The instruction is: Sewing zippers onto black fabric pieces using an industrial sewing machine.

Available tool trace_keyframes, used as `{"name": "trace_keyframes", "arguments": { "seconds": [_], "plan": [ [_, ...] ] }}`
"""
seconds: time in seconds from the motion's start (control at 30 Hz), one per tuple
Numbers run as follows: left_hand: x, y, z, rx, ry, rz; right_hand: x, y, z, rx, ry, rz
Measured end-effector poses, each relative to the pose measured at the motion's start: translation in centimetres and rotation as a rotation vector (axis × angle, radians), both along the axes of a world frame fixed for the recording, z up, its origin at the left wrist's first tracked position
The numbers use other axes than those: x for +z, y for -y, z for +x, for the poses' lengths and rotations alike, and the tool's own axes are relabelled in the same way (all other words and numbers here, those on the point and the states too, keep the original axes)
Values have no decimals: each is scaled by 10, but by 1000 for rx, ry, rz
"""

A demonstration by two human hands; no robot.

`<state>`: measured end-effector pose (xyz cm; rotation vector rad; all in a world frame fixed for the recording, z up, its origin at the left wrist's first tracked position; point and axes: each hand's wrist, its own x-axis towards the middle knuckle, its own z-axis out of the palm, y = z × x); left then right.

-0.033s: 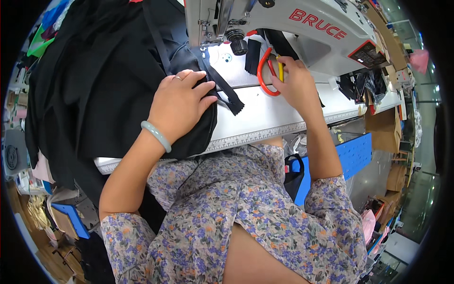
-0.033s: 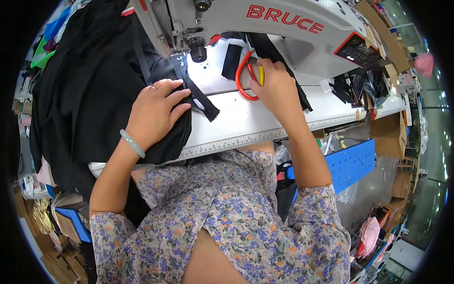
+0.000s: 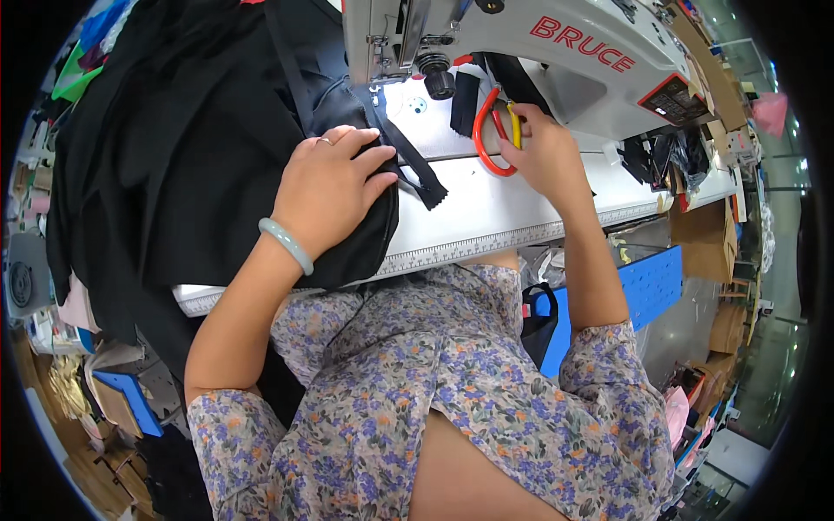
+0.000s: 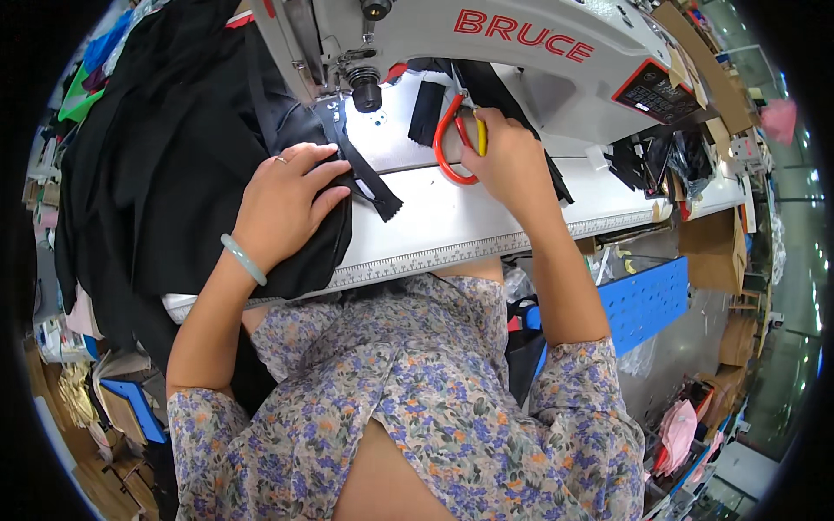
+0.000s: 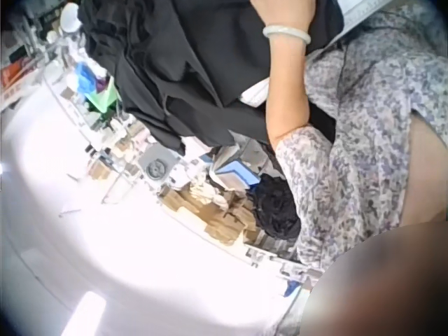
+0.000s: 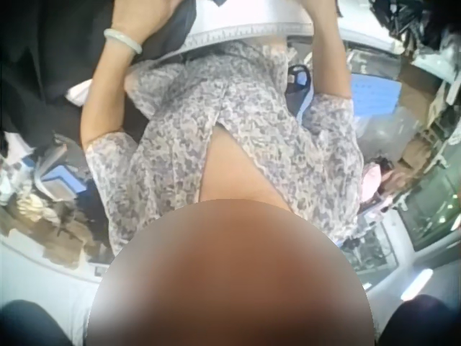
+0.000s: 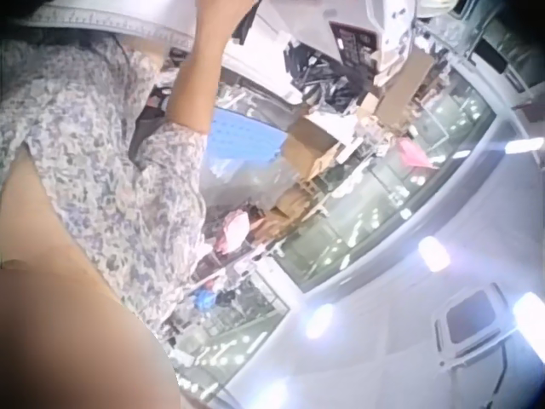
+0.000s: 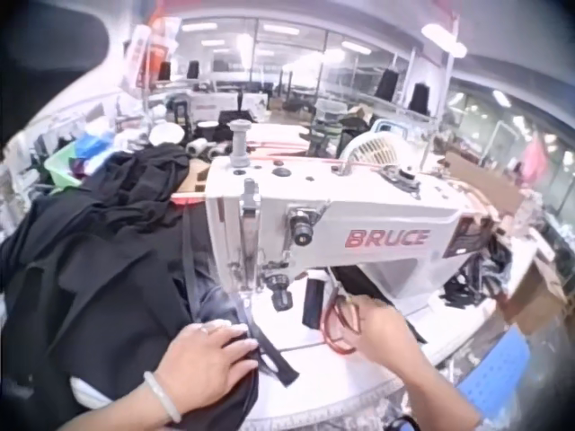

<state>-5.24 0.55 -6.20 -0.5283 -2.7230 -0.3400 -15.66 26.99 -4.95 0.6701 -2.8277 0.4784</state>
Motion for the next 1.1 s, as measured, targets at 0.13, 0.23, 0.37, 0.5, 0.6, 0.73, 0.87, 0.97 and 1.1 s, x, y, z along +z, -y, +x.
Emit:
{"name": "trace_keyframes", "arguments": {
  "seconds": [0.13, 0.23, 0.37, 0.5, 0.6, 0.73, 0.87, 0.97, 1.1],
  "plan": [
    [-3, -1, -3, 40, -2, 36, -1, -10, -16, 9, 78, -57],
    [-10, 2, -7, 56, -20, -19, 13, -2, -4, -118, 441, -396],
    [-19, 5, -2, 73, -54, -77, 28, 7, 48, -60, 698, -604],
    [-19, 9, -3, 62, -70, -56, 31, 19, 82, 140, 1127, -849],
    [-22, 13, -6, 64, -76, -42, 24, 38, 82, 143, 1159, -736],
    [-20, 12, -4, 66, -65, -26, 19, 32, 74, 140, 1264, -762],
    [-21, 12, -7, 69, -72, -23, 16, 29, 75, 81, 1204, -724],
    [-22, 12, -7, 83, -64, -36, 19, 30, 84, 146, 1201, -738],
    [-24, 10, -7, 81, -123, -94, 21, 32, 84, 152, 1279, -741]
  ]
}}
